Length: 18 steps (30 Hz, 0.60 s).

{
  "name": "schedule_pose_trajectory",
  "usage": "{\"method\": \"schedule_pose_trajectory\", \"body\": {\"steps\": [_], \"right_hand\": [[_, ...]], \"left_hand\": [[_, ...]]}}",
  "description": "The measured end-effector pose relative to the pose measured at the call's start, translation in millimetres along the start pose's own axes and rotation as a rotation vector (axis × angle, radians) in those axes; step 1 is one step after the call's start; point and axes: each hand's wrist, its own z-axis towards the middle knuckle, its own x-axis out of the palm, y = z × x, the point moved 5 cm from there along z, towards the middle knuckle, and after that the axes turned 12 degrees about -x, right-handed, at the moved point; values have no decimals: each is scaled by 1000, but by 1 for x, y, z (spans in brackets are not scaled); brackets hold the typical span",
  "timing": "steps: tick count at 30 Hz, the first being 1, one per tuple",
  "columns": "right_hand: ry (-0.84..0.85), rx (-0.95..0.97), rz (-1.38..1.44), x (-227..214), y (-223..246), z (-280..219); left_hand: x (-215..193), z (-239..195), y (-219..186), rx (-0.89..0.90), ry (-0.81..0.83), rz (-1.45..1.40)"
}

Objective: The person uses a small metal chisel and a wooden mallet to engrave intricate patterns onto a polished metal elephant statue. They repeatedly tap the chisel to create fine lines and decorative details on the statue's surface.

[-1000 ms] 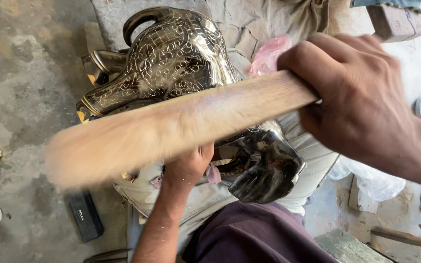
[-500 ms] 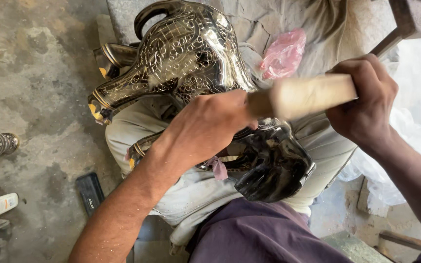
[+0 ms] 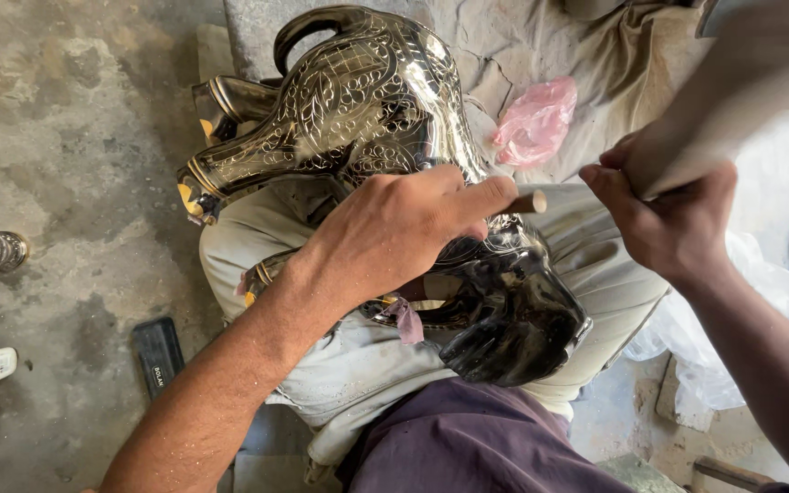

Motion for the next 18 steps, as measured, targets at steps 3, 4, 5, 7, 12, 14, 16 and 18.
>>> {"method": "schedule_pose_trajectory", "body": {"steps": [3, 4, 5, 7, 12, 14, 16, 18], "right_hand": [[-53, -371, -32, -5, 22, 6], [-73, -369, -82, -7, 23, 10], [-93, -368, -132, -9, 24, 13], [-75, -347, -251, -7, 27, 14], [67, -320, -419, -15, 54, 26], [226, -321, -629, -17, 71, 34], [312, -343, -752, -20, 95, 46], [269, -379, -711, -26, 126, 54]], "left_hand": [[6, 1, -3, 19, 11, -21], [7, 1, -2, 15, -7, -9], [8, -1, -1, 11, -24, 4], [15, -9, 4, -57, -13, 23], [22, -33, 13, -142, -244, -176], [29, -43, 17, -176, -340, -238], [34, -54, 18, -212, -457, -200], [38, -67, 17, -245, -590, -62]]}}
